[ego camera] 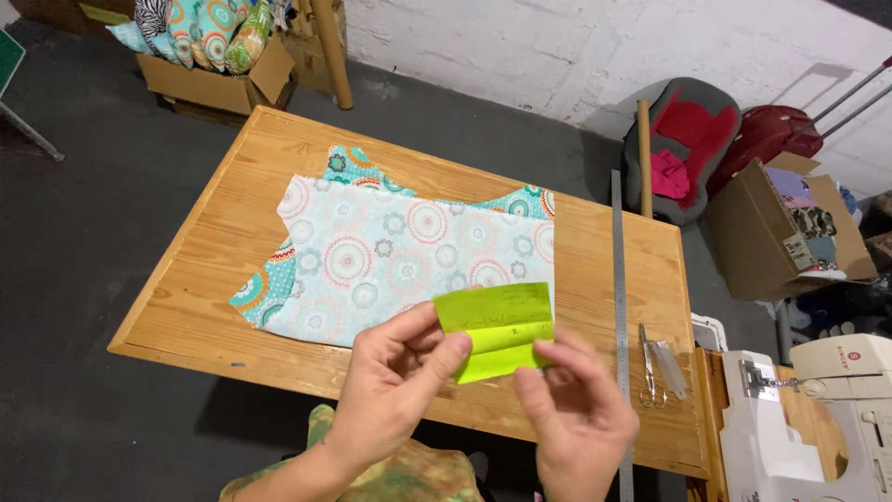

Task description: Measuring and aligning fabric pieces on a work table using a metal ruler and referring to written notes.

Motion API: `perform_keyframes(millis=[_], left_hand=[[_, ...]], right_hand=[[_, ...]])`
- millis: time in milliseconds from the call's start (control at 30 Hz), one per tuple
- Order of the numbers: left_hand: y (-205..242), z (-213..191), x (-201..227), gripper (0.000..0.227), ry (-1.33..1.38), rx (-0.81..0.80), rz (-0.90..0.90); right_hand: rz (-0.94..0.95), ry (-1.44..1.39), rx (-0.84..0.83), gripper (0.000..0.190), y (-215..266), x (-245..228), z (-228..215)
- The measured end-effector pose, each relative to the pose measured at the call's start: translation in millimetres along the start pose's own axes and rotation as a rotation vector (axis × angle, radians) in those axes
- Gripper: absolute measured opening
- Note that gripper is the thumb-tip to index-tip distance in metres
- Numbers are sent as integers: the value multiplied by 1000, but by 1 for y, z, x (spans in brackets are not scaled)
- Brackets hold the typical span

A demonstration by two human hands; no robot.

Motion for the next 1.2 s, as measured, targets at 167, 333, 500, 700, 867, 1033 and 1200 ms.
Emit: perform_keyframes(millis=[167, 333, 500, 700, 867, 1033, 1200], left_hand=[[-7, -3, -3, 16, -284, -88, -12], [-8, -1, -1, 12, -585, -142, -109], [-12, -4, -13, 25, -287, -90, -135], [1, 7, 10, 19, -466, -65, 557], [0, 6, 7, 18, -728, 16, 977], [1, 8, 5, 20, -746, 85, 1057], [0, 10, 6, 28, -821, 123, 1116]], right_hand=[[76, -12, 87, 42, -6, -1, 1], [-2, 79, 32, 29, -11, -7, 6], [-55, 178, -47, 31, -11, -22, 9], [-431, 356, -90, 25, -9, -17, -4], [-649, 393, 204, 18, -2, -2, -10], [-647, 271, 276, 21, 2, 5, -14], [-588, 287, -300, 14, -16, -7, -29]])
Point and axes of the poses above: each hand's wrist, its own y-axis away from the middle knuckle, its own z-axis out of the palm, x = y × z, the point moved 2 cm from there along -y, towards the middle knuckle, and after that the axes turned 15 degrees about -z, right-handed, at the moved point
